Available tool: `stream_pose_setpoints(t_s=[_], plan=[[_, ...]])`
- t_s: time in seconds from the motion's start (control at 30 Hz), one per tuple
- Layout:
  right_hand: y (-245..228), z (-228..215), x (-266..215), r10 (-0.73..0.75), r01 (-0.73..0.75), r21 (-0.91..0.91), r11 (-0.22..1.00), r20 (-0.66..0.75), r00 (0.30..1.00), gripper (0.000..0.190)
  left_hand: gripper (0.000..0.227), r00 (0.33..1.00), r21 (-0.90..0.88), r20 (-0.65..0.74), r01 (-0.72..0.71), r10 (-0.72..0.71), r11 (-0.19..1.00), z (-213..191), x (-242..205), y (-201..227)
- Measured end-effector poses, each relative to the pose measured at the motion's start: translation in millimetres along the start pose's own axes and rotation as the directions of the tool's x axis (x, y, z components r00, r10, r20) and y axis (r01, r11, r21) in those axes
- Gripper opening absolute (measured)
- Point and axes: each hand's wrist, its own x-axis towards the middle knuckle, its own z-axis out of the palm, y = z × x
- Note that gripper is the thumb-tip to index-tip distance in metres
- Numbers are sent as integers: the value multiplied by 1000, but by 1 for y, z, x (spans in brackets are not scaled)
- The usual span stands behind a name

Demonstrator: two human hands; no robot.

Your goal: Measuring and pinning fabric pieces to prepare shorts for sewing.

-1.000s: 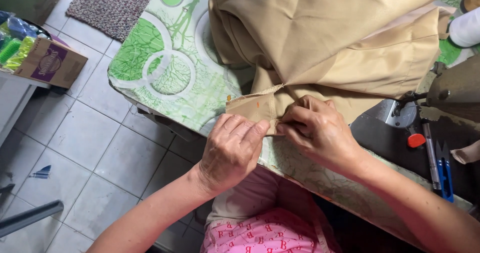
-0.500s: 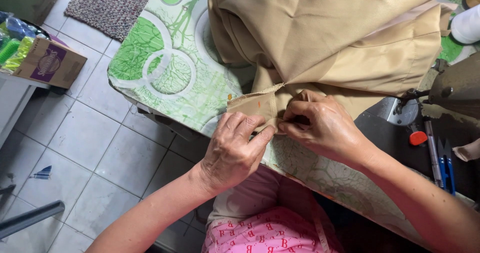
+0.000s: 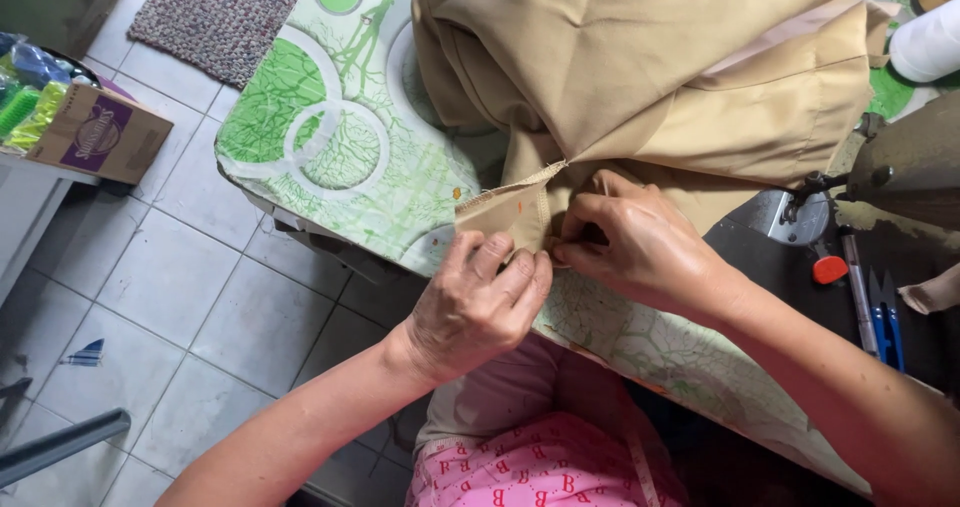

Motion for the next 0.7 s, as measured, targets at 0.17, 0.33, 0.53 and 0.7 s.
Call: stream_pose_setpoints(t_s=[0.17, 0.33, 0.53, 0.7], plan=[[-3, 14, -19, -372, 282, -292, 914, -323, 870, 35, 15, 997, 15, -20, -77, 77, 997, 3, 7, -1], [-24, 29, -35, -528, 323, -460, 827, -438, 728, 8, 17, 996, -30, -21, -85, 85, 996, 6, 4, -5], [-19, 38, -35, -558, 373, -435, 820, -459, 692, 17, 14, 997, -104, -7, -74, 74, 992, 3, 5, -12], [-14, 39, -32, -564, 379, -437, 816, -460, 685, 20, 5, 988, -30, 114, -106, 108, 994, -20, 21, -39]])
